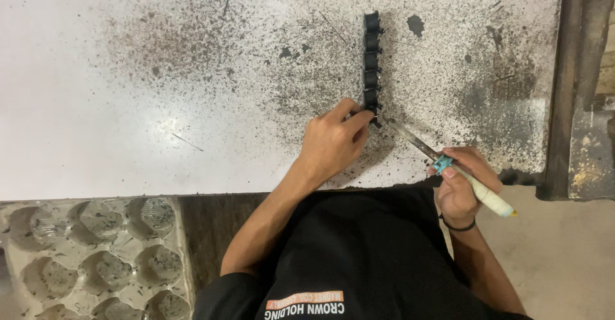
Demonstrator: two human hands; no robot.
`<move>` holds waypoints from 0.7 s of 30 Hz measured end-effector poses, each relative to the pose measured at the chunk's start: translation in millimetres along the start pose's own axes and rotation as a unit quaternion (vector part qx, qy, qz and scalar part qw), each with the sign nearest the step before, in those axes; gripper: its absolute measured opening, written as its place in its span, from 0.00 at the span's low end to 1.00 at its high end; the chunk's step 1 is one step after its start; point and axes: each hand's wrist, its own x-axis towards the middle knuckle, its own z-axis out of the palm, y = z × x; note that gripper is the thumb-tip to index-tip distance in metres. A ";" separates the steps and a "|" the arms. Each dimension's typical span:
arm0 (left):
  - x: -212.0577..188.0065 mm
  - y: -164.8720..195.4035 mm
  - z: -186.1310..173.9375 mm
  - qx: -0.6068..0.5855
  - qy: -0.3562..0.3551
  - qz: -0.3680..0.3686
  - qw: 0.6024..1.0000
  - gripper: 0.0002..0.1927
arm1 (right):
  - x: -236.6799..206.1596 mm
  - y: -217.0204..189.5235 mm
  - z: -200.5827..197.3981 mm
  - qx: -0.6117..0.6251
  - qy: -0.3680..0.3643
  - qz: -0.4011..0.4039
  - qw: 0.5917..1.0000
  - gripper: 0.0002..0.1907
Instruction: The person places small black plastic fan/impeller parts in a row on the workbench and uses a soldering iron to work on each part. They then connect parts to a red-wired power supply to test them, arrange the parts in trays, and continue soldering additional parts one at a time.
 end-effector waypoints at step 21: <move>8.7 -6.9 1.3 -0.085 -0.019 -0.007 0.996 0.10 | 4.9 -10.0 4.3 0.043 0.019 0.085 0.995 0.14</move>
